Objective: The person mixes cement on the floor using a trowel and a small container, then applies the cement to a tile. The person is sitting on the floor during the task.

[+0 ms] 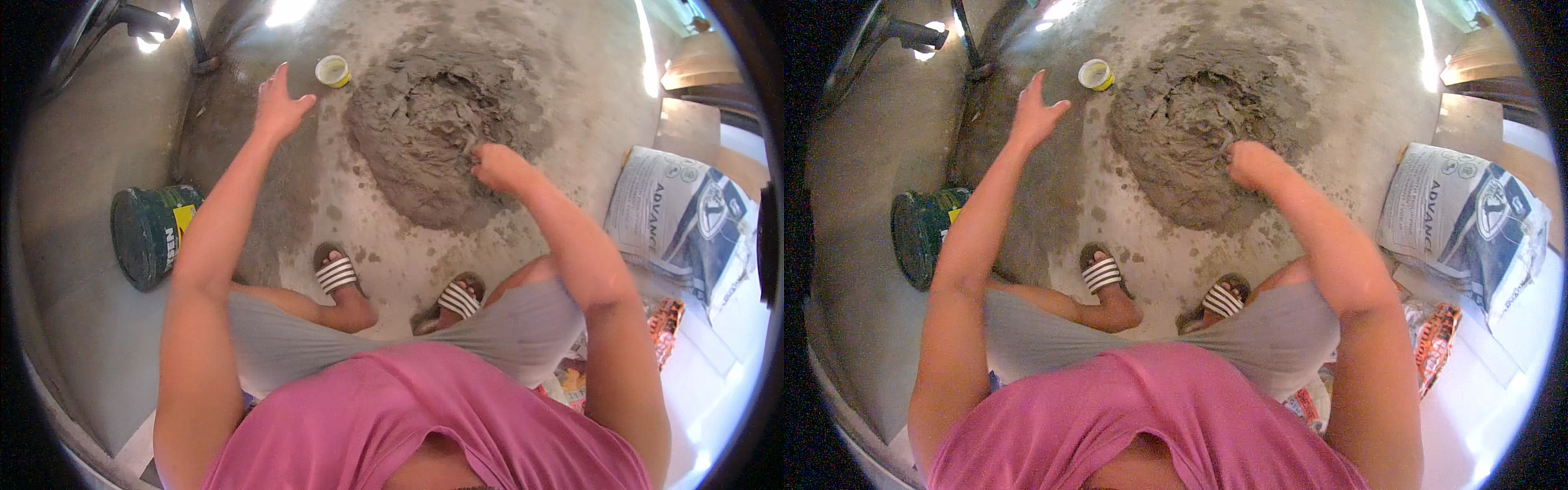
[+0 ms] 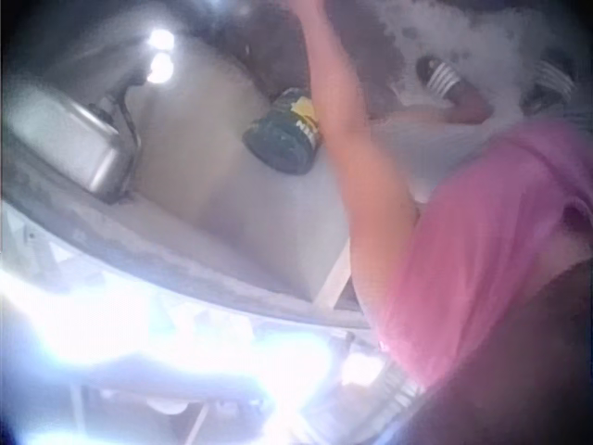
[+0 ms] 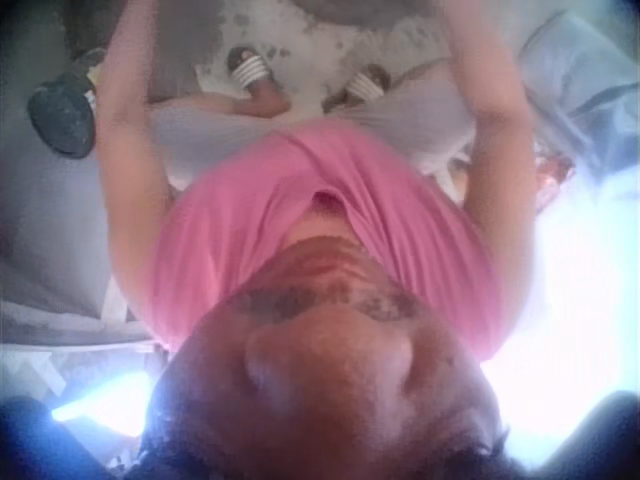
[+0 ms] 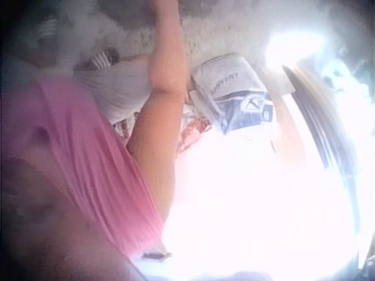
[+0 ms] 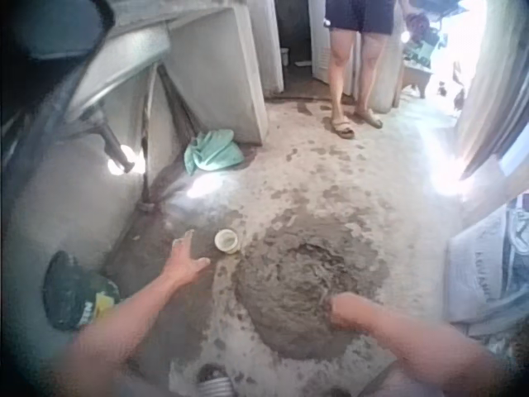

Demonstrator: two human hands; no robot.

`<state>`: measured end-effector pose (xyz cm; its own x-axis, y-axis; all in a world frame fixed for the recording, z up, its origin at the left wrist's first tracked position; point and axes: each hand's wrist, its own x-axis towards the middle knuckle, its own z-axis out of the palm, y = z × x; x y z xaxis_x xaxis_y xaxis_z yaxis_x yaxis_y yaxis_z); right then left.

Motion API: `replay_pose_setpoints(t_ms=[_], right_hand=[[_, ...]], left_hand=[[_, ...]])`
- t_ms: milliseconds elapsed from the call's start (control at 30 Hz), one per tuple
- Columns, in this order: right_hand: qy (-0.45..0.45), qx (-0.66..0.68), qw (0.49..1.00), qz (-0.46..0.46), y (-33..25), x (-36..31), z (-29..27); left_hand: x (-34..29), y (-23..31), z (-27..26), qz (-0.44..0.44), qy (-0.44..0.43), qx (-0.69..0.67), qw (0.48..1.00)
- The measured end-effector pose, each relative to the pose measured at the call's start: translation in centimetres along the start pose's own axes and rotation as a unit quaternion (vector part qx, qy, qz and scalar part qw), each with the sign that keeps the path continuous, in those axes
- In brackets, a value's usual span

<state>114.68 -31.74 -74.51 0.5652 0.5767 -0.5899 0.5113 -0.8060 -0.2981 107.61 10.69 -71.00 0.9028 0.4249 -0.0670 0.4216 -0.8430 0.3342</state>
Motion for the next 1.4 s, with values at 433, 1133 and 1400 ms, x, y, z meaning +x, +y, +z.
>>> replay_pose_setpoints(t_ms=[433, 1133, 1400], right_hand=[[0.113, 0.038, 0.986, 0.115, -1.5, -3.8, 0.1], [0.018, 0.088, 0.968, 0.236, 0.3, -2.9, 10.2], [-0.013, 0.347, 0.924, 0.159, 3.1, -3.4, 9.1]], left_hand=[[-16.9, 3.9, -11.1, 0.094, -0.230, -0.104, 0.963], [-12.3, 4.0, -9.5, 0.104, -0.291, -0.017, 0.951], [-10.9, 4.3, -7.2, 0.092, -0.305, -0.016, 0.948]])
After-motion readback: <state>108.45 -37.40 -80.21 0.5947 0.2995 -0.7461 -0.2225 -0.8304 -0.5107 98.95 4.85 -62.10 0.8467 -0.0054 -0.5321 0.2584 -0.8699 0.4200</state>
